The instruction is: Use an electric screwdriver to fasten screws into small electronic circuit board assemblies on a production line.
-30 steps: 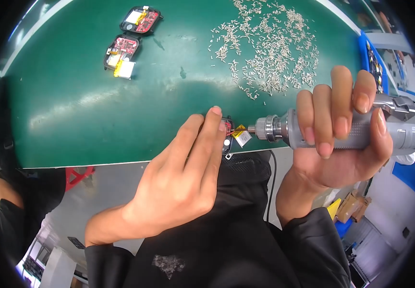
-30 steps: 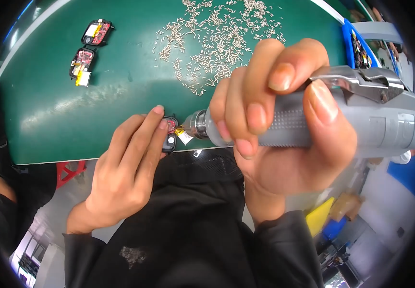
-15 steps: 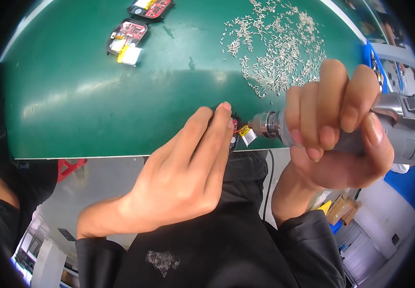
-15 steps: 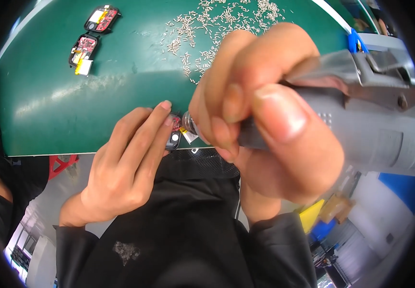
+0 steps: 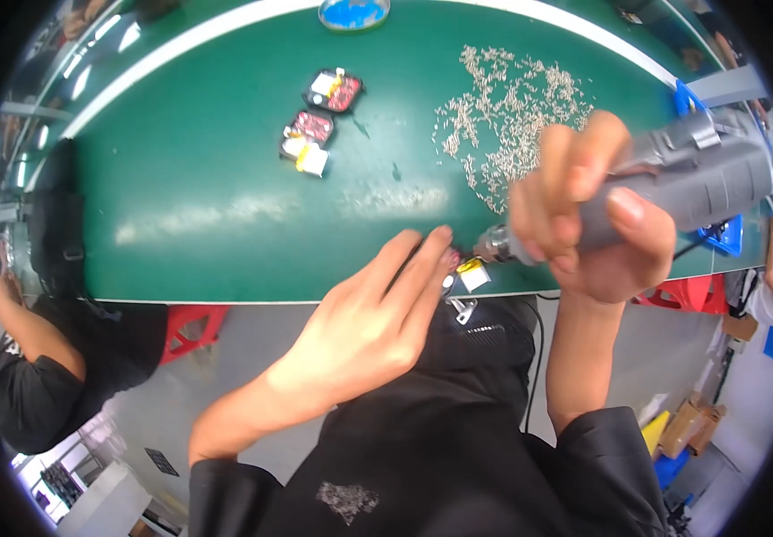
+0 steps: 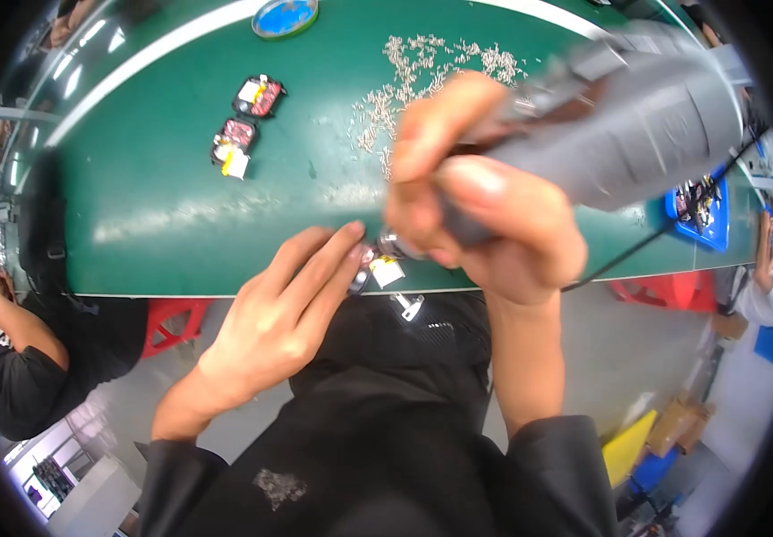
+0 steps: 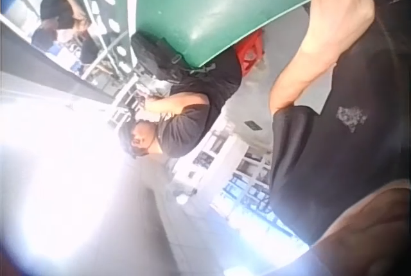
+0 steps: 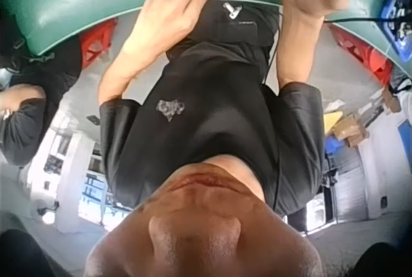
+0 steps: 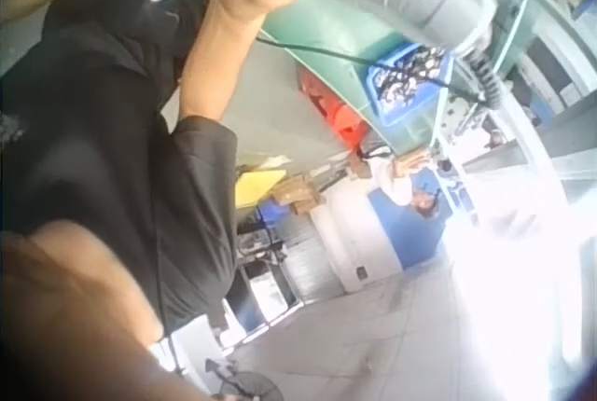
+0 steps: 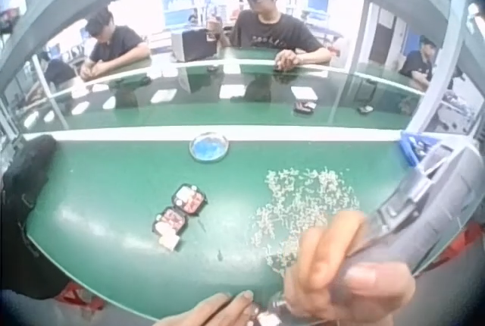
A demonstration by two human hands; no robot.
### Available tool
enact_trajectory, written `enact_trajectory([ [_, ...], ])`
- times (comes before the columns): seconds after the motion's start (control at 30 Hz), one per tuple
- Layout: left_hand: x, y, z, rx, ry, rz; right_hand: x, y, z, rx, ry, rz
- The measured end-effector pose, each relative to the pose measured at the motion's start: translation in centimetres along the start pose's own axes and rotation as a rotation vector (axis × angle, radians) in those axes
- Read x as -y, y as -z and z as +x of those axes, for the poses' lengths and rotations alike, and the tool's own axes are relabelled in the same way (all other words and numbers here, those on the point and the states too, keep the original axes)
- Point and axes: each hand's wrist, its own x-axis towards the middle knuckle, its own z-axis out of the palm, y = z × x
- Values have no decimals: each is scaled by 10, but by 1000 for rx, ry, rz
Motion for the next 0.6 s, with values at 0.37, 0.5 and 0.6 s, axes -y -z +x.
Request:
enact_trajectory([
  [0.37, 46, 34, -17, -171, 600, 299, 5, 46, -86, -649, 249, 394],
  [0.5, 39, 5, 39, -236, 352, 38, 2, 44, -89, -611, 295, 390],
  [0.6, 49, -6, 70, -255, 292, 23, 3, 44, -89, -610, 278, 396],
])
